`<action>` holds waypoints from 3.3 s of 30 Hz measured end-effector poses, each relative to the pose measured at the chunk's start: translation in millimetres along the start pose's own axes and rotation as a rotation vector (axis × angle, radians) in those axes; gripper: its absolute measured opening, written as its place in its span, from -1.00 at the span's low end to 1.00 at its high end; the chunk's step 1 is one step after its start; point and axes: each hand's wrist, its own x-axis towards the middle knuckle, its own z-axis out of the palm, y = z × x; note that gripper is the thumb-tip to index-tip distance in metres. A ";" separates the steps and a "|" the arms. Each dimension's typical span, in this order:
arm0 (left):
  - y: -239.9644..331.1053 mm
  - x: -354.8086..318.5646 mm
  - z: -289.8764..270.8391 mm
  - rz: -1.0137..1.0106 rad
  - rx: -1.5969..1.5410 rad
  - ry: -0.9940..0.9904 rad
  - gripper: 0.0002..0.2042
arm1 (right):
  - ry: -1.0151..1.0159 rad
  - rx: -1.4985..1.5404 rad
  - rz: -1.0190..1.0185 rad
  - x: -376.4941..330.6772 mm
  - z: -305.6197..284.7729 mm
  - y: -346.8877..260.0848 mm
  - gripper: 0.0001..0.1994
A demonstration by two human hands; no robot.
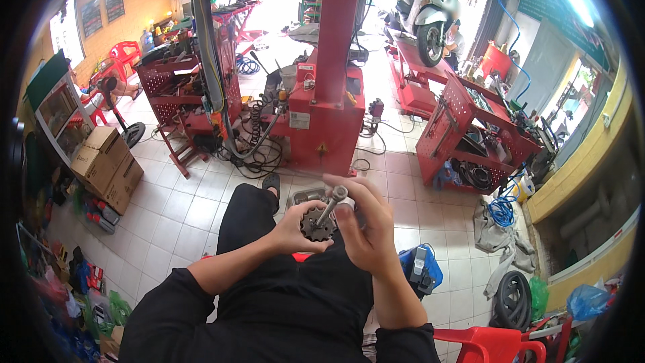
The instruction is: The person sits on a chair and assembles a mechanical component, likely a motorcycle sprocket, by hand. They insert a metal pin into the sprocket, then place a washer and a small metal clip onto the pin to secure it.
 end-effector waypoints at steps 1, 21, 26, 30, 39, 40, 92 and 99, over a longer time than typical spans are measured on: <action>-0.8 -0.4 -0.4 -0.032 -0.010 -0.028 -0.48 | 0.031 0.025 0.019 -0.3 3.1 0.6 -0.72; -22.5 0.7 -2.4 -0.009 -0.178 -0.149 -0.30 | 0.129 0.308 0.190 -0.5 11.7 12.3 -0.80; -33.2 6.2 -8.6 0.058 -0.313 -0.168 -0.18 | 0.150 0.298 0.192 0.2 9.8 11.4 -0.80; -52.6 5.9 -10.6 0.190 -0.323 0.008 -0.56 | 0.155 0.240 0.179 0.0 7.1 14.1 -0.81; -31.3 8.9 -10.8 0.099 -0.214 0.063 -0.73 | 0.142 0.202 0.183 0.6 12.8 12.2 -0.83; -30.8 8.7 -11.6 0.109 -0.203 0.018 -0.71 | 0.145 0.198 0.188 0.2 12.6 12.9 -0.83; -35.6 4.8 -11.1 0.181 -0.157 0.300 -0.87 | 0.102 0.256 0.184 -1.5 14.7 10.8 -0.82; -19.3 6.3 -7.5 0.017 -0.265 0.067 -0.75 | 0.108 0.272 0.170 -1.5 13.5 14.8 -0.81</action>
